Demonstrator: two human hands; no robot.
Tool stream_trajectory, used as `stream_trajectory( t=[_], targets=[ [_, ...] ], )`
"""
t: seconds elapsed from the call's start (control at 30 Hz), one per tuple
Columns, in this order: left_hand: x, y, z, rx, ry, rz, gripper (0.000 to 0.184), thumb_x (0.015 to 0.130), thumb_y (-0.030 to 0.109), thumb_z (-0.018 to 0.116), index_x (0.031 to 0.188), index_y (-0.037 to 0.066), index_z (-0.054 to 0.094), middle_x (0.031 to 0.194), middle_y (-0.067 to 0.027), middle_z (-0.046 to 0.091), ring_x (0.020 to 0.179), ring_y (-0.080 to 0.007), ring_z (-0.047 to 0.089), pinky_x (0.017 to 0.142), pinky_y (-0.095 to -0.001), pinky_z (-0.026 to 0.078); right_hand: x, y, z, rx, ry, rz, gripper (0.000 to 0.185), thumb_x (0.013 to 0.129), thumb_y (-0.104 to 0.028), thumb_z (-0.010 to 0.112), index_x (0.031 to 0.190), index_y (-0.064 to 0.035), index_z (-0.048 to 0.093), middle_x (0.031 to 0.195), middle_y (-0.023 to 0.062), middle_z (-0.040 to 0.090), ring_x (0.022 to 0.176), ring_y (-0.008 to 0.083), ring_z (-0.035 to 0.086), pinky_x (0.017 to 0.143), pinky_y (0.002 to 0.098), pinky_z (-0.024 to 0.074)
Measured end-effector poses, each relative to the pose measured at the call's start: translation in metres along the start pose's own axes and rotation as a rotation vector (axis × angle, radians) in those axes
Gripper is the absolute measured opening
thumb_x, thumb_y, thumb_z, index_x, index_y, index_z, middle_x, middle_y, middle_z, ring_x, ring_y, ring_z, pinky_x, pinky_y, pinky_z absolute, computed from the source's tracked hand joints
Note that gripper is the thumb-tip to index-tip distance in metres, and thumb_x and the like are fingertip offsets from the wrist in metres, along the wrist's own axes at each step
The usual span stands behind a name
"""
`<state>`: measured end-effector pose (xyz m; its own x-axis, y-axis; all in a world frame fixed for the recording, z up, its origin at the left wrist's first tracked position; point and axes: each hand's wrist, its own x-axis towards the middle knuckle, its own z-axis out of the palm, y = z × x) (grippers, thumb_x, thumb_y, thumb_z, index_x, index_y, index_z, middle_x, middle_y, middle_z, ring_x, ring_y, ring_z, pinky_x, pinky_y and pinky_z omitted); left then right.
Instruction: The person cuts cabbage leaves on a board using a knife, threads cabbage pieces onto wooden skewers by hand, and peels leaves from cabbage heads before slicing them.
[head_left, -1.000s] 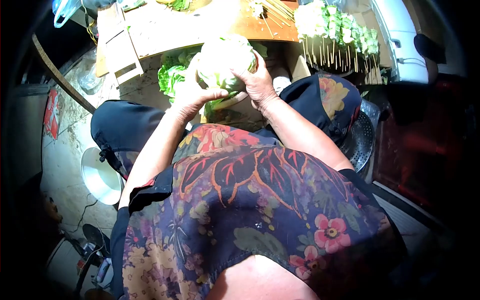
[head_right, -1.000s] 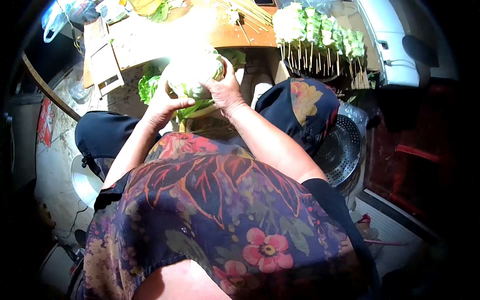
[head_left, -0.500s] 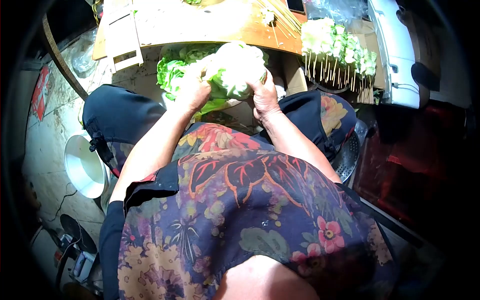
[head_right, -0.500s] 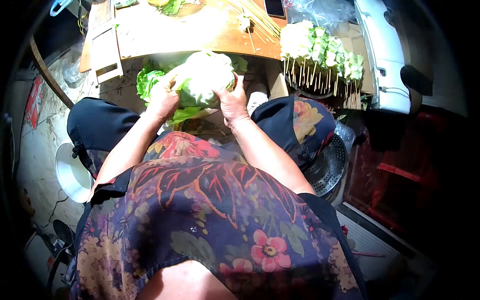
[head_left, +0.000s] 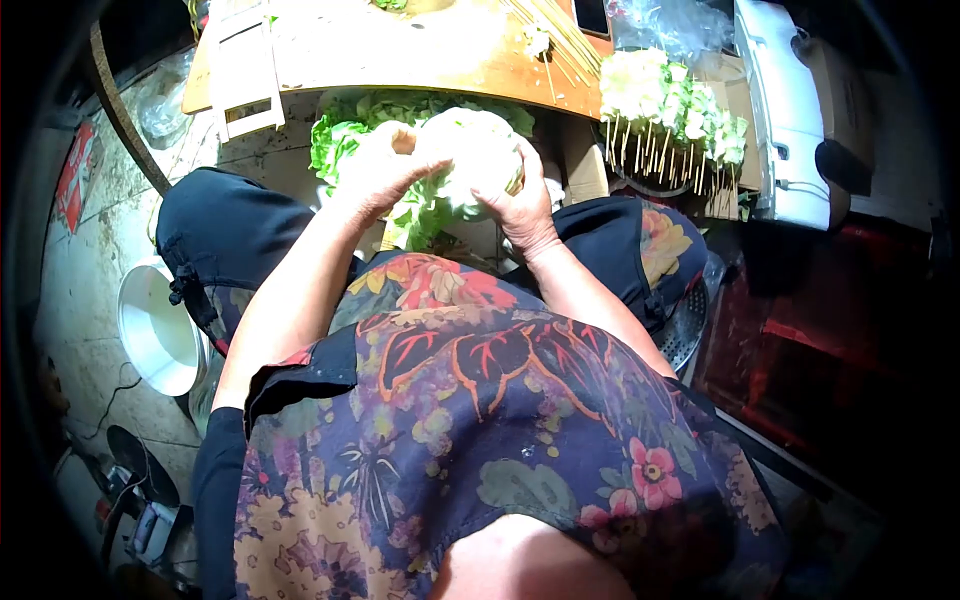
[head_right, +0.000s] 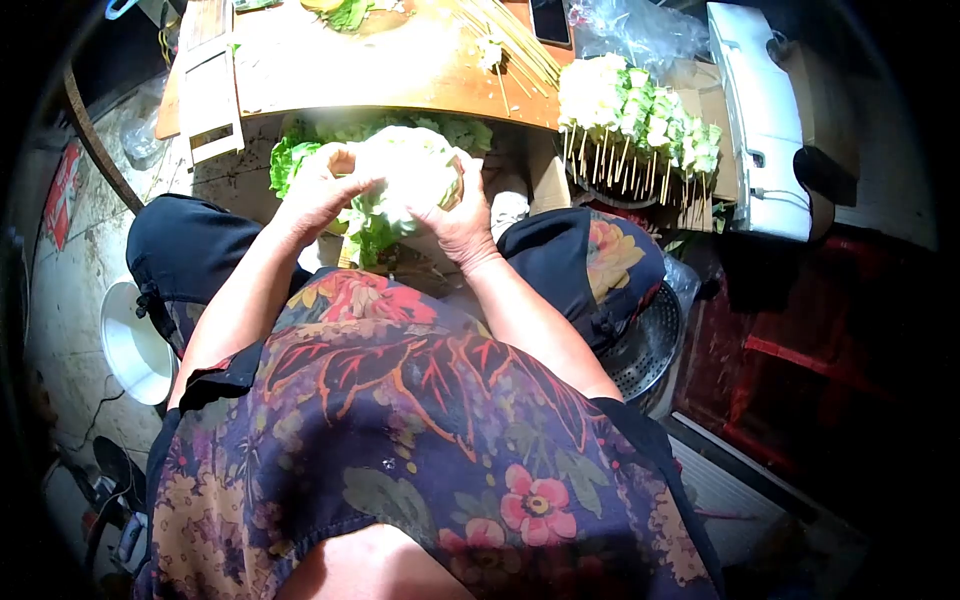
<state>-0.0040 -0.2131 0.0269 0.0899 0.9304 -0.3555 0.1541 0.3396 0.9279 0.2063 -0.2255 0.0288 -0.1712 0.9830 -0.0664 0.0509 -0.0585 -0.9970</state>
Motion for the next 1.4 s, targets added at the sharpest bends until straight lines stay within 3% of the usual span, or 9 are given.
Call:
stream_trajectory(
  t=[0.47, 0.57, 0.73, 0.83, 0.93, 1.1, 1.2, 1.27, 1.4],
  targets=[
    [-0.022, 0.019, -0.019, -0.462, -0.247, 0.179, 0.061, 0.068, 0.014, 0.081, 0.119, -0.001, 0.051, 0.121, -0.0125, 0.056, 0.113, -0.0209, 0.054, 0.099, -0.0352, 0.040, -0.004, -0.024, -0.012, -0.047, -0.122, -0.182, 0.113, 0.063, -0.019, 0.084, 0.144, -0.0057, 0.006, 0.138, 0.0156, 0.036, 0.127, 0.0269, 0.037, 0.107, 0.0382, 0.0308],
    [-0.032, 0.027, -0.017, -0.579, -0.224, 0.204, 0.059, 0.064, 0.003, 0.069, 0.121, -0.001, 0.052, 0.121, -0.0118, 0.057, 0.115, -0.0204, 0.053, 0.104, -0.0342, 0.037, -0.008, -0.025, -0.016, -0.029, -0.141, -0.240, 0.122, 0.060, -0.015, 0.086, 0.146, -0.0105, 0.001, 0.138, 0.0151, 0.035, 0.125, 0.0269, 0.040, 0.105, 0.0379, 0.0336],
    [-0.040, 0.018, -0.010, -0.536, -0.085, 0.208, 0.053, 0.067, -0.008, 0.057, 0.120, -0.002, 0.056, 0.119, -0.0092, 0.055, 0.113, -0.0187, 0.053, 0.099, -0.0318, 0.042, -0.009, -0.028, -0.007, -0.068, -0.170, -0.325, 0.123, 0.061, -0.012, 0.086, 0.146, -0.0128, -0.004, 0.138, 0.0150, 0.035, 0.125, 0.0279, 0.040, 0.108, 0.0402, 0.0310],
    [-0.043, 0.022, -0.013, -0.511, -0.073, 0.221, 0.048, 0.069, -0.007, 0.056, 0.116, -0.003, 0.059, 0.115, -0.0089, 0.058, 0.110, -0.0179, 0.054, 0.097, -0.0310, 0.043, -0.007, -0.038, -0.004, 0.576, -0.267, 0.079, 0.117, 0.064, -0.013, 0.083, 0.146, -0.0231, 0.001, 0.144, 0.0069, 0.030, 0.132, 0.0205, 0.031, 0.115, 0.0437, 0.0185],
    [-0.045, 0.022, -0.014, -0.544, -0.062, 0.166, 0.041, 0.071, -0.007, 0.056, 0.112, -0.003, 0.062, 0.112, -0.0093, 0.060, 0.107, -0.0171, 0.055, 0.095, -0.0302, 0.044, -0.009, -0.028, -0.008, 0.229, -0.222, -0.138, 0.114, 0.066, -0.017, 0.082, 0.146, -0.0229, 0.002, 0.144, 0.0063, 0.030, 0.132, 0.0209, 0.032, 0.115, 0.0436, 0.0193],
    [-0.042, 0.006, -0.015, -0.529, -0.062, 0.213, 0.026, 0.079, 0.005, 0.066, 0.104, -0.003, 0.063, 0.103, -0.0074, 0.064, 0.096, -0.0155, 0.059, 0.090, -0.0296, 0.044, -0.004, -0.030, -0.012, 0.386, -0.178, 0.056, 0.119, 0.062, -0.016, 0.085, 0.146, -0.0222, 0.002, 0.145, 0.0071, 0.030, 0.132, 0.0214, 0.032, 0.114, 0.0423, 0.0209],
    [-0.047, 0.009, -0.013, -0.516, -0.045, 0.218, 0.023, 0.081, 0.004, 0.063, 0.103, -0.003, 0.063, 0.101, -0.0071, 0.064, 0.094, -0.0152, 0.060, 0.089, -0.0291, 0.045, -0.004, -0.028, -0.012, 0.367, -0.186, 0.004, 0.123, 0.059, -0.020, 0.087, 0.147, -0.0174, 0.001, 0.144, 0.0088, 0.031, 0.131, 0.0225, 0.034, 0.112, 0.0406, 0.0265],
    [-0.051, 0.017, -0.009, -0.544, -0.038, 0.229, 0.022, 0.081, 0.003, 0.061, 0.102, -0.003, 0.063, 0.100, -0.0069, 0.065, 0.093, -0.0147, 0.060, 0.088, -0.0288, 0.046, -0.005, -0.031, -0.012, 0.040, -0.162, -0.288, 0.121, 0.059, -0.014, 0.088, 0.146, -0.0095, 0.004, 0.139, 0.0141, 0.035, 0.128, 0.0251, 0.037, 0.107, 0.0383, 0.0327],
    [-0.050, 0.019, -0.007, -0.519, 0.013, 0.130, 0.020, 0.082, 0.004, 0.058, 0.100, -0.002, 0.064, 0.096, -0.0061, 0.065, 0.090, -0.0133, 0.060, 0.084, -0.0272, 0.047, -0.004, -0.030, -0.010, 0.173, -0.162, -0.182, 0.121, 0.058, -0.016, 0.089, 0.146, -0.0105, 0.006, 0.139, 0.0119, 0.036, 0.127, 0.0243, 0.038, 0.107, 0.0374, 0.0330]
  ],
)
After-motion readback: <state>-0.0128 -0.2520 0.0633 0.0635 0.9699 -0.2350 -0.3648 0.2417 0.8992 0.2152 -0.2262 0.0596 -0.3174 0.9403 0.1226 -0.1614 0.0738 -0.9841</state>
